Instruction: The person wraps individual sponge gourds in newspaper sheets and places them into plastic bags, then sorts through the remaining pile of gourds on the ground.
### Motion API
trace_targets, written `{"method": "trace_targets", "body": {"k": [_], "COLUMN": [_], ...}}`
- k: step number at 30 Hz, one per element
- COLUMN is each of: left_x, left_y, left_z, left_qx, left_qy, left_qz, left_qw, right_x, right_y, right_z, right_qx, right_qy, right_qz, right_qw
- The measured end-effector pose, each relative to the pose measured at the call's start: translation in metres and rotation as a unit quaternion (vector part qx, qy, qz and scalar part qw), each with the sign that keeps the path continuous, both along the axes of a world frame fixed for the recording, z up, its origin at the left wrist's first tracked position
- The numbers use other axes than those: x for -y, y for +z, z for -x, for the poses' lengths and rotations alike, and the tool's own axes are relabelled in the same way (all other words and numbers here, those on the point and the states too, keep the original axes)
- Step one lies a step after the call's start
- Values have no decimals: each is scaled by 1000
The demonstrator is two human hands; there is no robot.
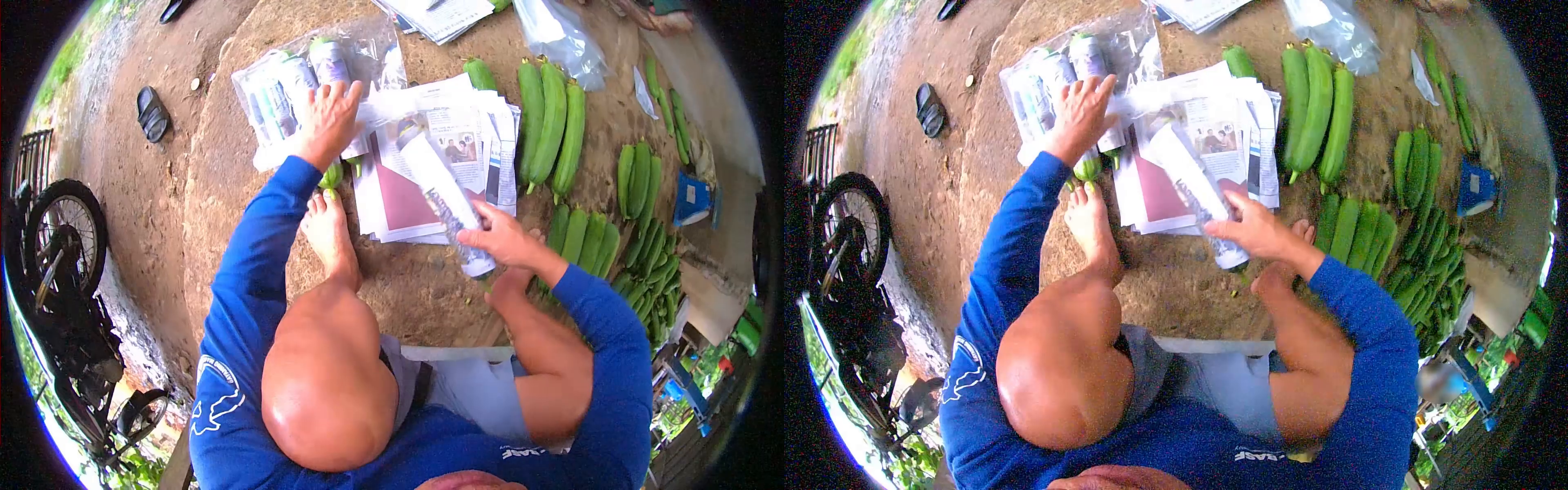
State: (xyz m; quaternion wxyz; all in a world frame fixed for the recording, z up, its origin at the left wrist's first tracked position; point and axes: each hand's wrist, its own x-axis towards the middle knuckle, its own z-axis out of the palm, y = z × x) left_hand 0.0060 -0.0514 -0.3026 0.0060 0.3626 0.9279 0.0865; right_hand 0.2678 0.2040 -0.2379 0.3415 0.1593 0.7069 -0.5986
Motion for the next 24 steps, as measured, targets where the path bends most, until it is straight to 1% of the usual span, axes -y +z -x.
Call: {"method": "trace_targets", "body": {"k": [1,3,4,6,7,8,10,12,13,14,16,18,20,21,22,23,24], "left_x": [-3,-10,-15,-30,-34,-37,-39,-36,-34,-30,-23,-16,-10,-8,-5,-2,1], "left_y": [-7,-19,-13,3,10,17,25,22,21,20,15,8,-2,-1,1,3,4], "left_z": [10,23,21,13,9,6,0,-2,-2,-3,-4,-6,-4,-4,-5,-7,-8], "left_qx": [34,106,87,46,71,69,57,45,40,64,119,121,117,129,141,145,148], "left_qy": [4,6,-10,-42,-55,-67,-78,-83,-88,-81,-73,-34,-20,-9,4,11,20], "left_qz": [-13,-38,-96,-209,-219,-202,-170,-208,-228,-226,-228,-210,-170,-158,-145,-152,-157], "left_qw": [999,994,991,976,971,975,981,973,969,969,964,970,978,979,979,978,976], "right_x": [12,29,35,39,43,48,55,67,70,72,79,90,106,110,108,104,100], "right_y": [7,1,-4,-27,-35,-42,-43,-72,-77,-83,-144,-173,-178,-183,-176,-168,-144], "right_z": [3,12,16,37,53,70,109,143,162,180,209,218,224,226,223,214,206], "right_qx": [-13,-37,-47,-61,-75,-89,-132,-231,-226,-218,-249,-320,-265,-283,-302,-305,-309], "right_qy": [-11,-12,-12,24,31,37,2,-42,-26,-12,-45,-59,-103,-85,-65,-71,-76], "right_qz": [14,29,38,-30,-62,-95,-92,-195,-234,-274,-293,-290,-316,-323,-329,-317,-302], "right_qw": [1000,999,998,997,995,991,987,952,945,937,922,900,905,899,892,895,899]}}
